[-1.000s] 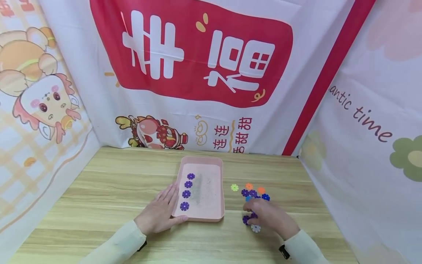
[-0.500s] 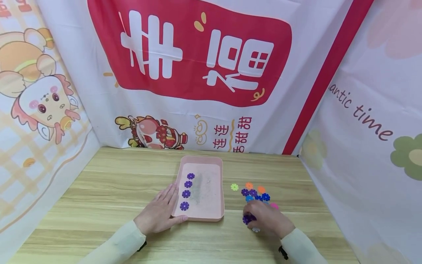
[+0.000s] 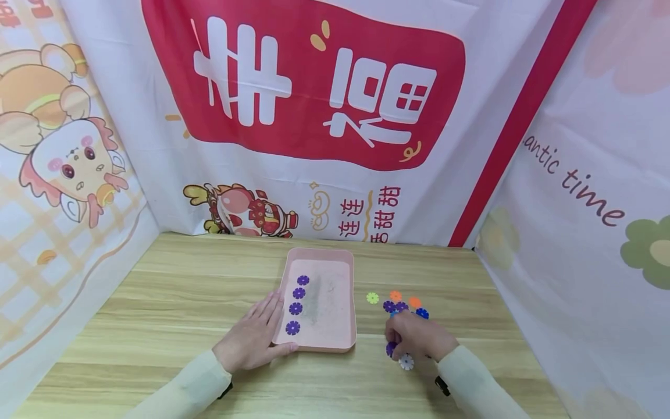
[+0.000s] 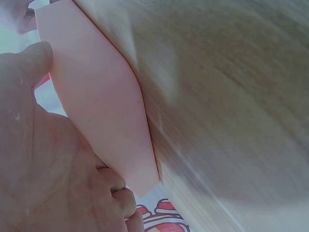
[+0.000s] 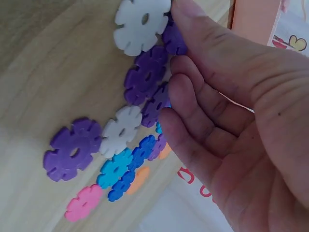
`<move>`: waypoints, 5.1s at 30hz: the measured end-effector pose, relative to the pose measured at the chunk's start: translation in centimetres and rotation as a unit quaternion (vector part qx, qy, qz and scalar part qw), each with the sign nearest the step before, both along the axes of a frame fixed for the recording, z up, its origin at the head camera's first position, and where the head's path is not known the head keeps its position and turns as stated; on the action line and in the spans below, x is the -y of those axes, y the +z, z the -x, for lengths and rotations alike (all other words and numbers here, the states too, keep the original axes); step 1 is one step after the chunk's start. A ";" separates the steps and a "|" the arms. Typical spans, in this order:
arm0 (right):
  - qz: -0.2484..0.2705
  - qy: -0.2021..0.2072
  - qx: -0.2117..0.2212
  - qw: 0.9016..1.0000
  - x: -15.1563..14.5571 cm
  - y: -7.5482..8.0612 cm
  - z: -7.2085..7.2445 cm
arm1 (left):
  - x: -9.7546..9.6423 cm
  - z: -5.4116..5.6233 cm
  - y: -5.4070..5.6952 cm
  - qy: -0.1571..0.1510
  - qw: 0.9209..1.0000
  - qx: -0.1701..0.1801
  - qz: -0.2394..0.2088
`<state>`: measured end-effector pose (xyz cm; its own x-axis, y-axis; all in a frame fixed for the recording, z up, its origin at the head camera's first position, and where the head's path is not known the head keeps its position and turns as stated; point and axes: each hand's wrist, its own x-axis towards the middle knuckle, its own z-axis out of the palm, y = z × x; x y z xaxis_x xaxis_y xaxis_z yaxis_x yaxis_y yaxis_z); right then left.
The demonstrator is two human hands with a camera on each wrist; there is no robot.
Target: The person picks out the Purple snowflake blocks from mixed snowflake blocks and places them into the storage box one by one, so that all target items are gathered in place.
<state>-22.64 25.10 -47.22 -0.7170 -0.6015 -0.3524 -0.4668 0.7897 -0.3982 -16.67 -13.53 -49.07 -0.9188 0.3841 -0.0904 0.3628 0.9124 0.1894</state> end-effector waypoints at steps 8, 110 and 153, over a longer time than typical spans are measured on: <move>0.006 0.023 -0.007 1.000 -0.1 0.4 0.1 | 0.2 -0.1 -0.1 0.000 1.000 -0.004 -0.003; 0.120 -0.145 -0.085 0.978 17.6 0.7 15.8 | 0.0 -0.2 -0.1 -0.017 0.999 -0.026 0.006; -0.036 0.082 -0.131 0.987 -0.8 0.9 7.2 | -0.1 -0.1 -0.1 -0.007 1.000 -0.004 0.002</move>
<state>-29.81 25.88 -46.35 -0.6843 -0.6971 -0.2139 -0.6702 0.7168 -0.1924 -16.59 -13.41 -49.19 -0.9144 0.3958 -0.0851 0.3761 0.9083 0.1834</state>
